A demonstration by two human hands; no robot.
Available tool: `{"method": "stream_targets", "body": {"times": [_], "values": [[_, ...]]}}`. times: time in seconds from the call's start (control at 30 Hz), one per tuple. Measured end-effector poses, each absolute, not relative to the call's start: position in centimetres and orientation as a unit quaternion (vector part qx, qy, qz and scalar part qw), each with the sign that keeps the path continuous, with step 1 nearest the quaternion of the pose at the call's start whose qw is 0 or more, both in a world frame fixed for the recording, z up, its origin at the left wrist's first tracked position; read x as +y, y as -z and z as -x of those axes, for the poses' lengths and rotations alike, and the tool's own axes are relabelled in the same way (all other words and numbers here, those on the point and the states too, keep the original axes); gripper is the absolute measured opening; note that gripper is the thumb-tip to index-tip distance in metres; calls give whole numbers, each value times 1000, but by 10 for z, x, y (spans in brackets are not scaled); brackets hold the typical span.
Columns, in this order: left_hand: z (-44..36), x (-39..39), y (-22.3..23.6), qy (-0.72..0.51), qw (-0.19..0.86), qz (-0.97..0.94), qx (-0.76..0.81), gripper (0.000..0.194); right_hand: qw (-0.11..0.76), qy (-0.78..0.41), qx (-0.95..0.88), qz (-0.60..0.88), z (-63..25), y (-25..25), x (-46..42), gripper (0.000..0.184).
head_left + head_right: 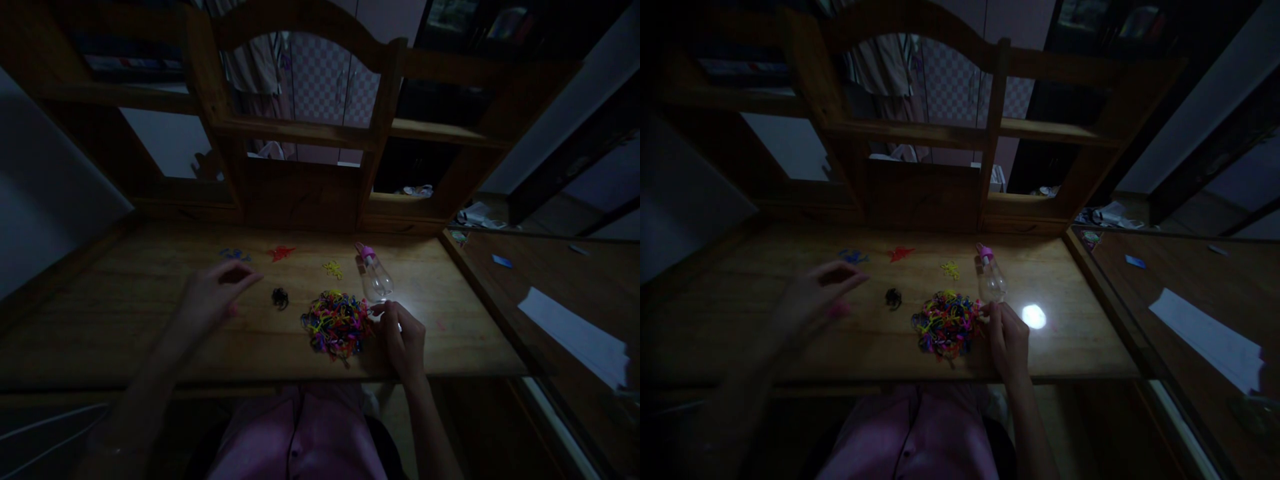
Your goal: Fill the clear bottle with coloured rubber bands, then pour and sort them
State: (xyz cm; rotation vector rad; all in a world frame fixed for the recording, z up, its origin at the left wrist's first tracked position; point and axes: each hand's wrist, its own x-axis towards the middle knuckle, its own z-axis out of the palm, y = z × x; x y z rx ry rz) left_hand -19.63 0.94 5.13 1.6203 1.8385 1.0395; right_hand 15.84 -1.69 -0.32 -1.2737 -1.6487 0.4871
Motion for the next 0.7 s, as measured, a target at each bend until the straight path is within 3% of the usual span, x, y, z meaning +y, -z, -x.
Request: {"method": "stream_targets", "body": {"times": [0.23,0.5,0.7], "values": [[107,-18,-33,-357,235,-718,548,16,481,-186,-674,529,-158,4,-16,34],[56,29,-3,-325,158,-788,498,32,484,-181,-670,533,-159,3,-18,35],[50,47,17,-246,138,-816,504,25,497,-182,-657,537,-157,3,-18,36]]}}
